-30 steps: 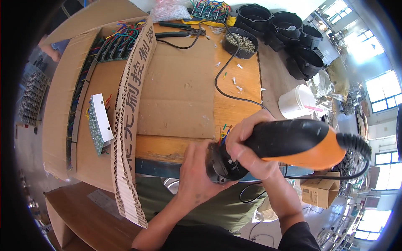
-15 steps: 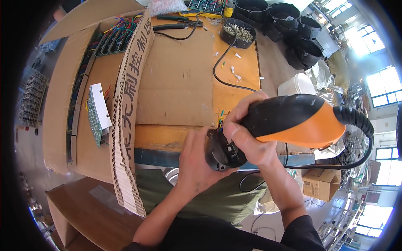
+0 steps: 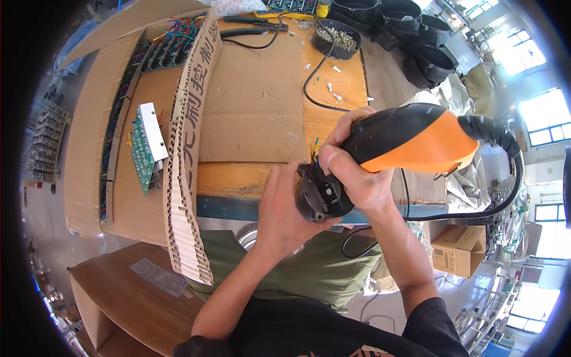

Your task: The person assembles electronic components by applying a substance with a brush to a small module, inserting a circuit board into a metal housing, and then using a power screwdriver to secure the components with screws.

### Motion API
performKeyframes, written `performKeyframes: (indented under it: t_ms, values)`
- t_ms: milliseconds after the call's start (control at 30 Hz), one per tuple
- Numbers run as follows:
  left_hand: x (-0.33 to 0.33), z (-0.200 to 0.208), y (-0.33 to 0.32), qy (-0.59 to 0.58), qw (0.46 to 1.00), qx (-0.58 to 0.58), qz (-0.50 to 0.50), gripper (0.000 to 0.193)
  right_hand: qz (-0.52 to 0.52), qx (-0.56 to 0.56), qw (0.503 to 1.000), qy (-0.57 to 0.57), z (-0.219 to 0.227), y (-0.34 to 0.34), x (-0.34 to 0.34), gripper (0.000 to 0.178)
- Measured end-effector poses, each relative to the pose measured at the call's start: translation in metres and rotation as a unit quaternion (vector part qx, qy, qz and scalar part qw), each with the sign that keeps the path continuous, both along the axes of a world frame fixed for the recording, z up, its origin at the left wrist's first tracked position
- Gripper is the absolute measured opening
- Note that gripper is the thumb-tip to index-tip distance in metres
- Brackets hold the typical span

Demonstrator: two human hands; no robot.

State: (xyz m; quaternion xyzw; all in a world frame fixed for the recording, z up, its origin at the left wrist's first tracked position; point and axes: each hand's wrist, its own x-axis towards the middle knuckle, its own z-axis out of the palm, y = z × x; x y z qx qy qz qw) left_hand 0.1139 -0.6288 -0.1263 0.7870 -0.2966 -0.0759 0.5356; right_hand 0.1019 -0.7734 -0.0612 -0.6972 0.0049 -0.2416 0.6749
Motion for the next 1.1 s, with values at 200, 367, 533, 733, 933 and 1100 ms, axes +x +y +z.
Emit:
performKeyframes:
  t_ms: [200, 367, 533, 733, 933, 1100]
  values:
    - [0.001, 0.003, 0.001, 0.007, 1.0, -0.008, -0.005, 0.093, -0.014, 0.019, 1.0, 0.016, -0.008, -0.005, 0.0, 0.033]
    - [0.001, -0.001, 0.003, -0.003, 1.0, -0.009, -0.008, 0.094, 0.007, 0.057, 0.998, 0.024, -0.011, -0.008, -0.004, 0.032]
    - [0.002, -0.001, 0.002, 0.011, 1.0, -0.015, -0.007, 0.094, 0.033, 0.05, 0.997, 0.041, -0.009, -0.014, -0.003, 0.031]
    - [0.001, 0.01, -0.006, 0.049, 0.999, -0.019, -0.002, 0.076, 0.005, 0.019, 0.997, 0.07, 0.007, -0.004, 0.0, 0.03]
    - [-0.012, -0.002, -0.009, 0.02, 0.997, -0.048, 0.055, 0.076, 0.034, -0.136, 0.989, 0.043, 0.014, -0.016, 0.002, 0.028]
    - [-0.036, 0.014, 0.014, -0.27, 0.952, 0.142, -0.001, 0.046, 0.025, -0.088, 0.991, 0.097, 0.014, -0.015, 0.005, 0.027]
